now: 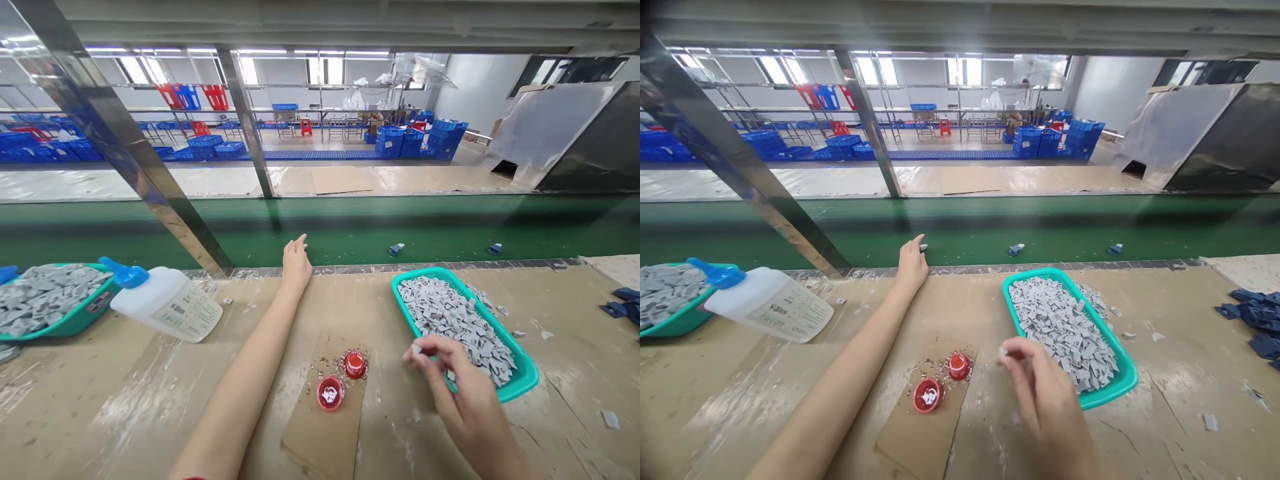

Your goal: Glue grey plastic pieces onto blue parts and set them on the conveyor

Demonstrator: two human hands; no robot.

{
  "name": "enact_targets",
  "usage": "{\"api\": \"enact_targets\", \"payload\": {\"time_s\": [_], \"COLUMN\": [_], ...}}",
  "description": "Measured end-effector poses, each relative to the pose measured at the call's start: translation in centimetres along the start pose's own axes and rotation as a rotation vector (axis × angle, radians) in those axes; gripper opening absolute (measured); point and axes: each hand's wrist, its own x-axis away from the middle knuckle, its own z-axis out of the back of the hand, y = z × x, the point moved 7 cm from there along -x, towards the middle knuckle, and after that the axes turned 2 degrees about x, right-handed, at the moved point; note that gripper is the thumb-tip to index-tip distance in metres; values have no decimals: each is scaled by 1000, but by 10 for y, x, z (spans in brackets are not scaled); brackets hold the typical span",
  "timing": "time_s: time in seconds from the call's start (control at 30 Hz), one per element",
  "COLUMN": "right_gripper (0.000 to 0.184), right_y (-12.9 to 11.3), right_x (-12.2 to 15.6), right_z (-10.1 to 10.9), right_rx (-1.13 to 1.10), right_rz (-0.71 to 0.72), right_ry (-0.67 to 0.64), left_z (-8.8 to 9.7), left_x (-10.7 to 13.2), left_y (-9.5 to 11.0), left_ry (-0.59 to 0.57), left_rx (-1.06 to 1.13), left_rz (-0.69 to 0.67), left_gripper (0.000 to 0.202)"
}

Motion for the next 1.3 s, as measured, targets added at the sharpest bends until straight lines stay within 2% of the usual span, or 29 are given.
{"api": "enact_targets", "payload": {"time_s": [0.1, 0.17, 0.23, 0.33, 0.53, 0.77, 1.3], "right_gripper": [19, 22, 27, 32, 39, 40, 42], "right_y": [-8, -9, -5, 6, 19, 19, 14], "right_x": [14, 20, 22, 19, 14, 9, 8], "right_z": [-37, -59, -72, -83, -89, -90, -86], "right_rx": [-350, -506, -592, -649, -605, -538, -543], "right_rz": [-174, -297, -389, -456, -468, -438, -421], "right_ry": [-223, -308, -326, -300, -224, -220, -204], "left_z": [4, 6, 8, 9, 9, 8, 9], "left_x": [2, 3, 4, 5, 5, 6, 6], "left_y": [7, 11, 13, 14, 13, 13, 16], "left_ry": [23, 37, 51, 65, 73, 63, 42], "left_rx": [-13, -10, -1, 13, 26, 36, 59], "left_rz": [-37, -58, -74, -89, -96, -90, -75], "left_gripper": [49, 47, 46, 44, 43, 42, 41]}}
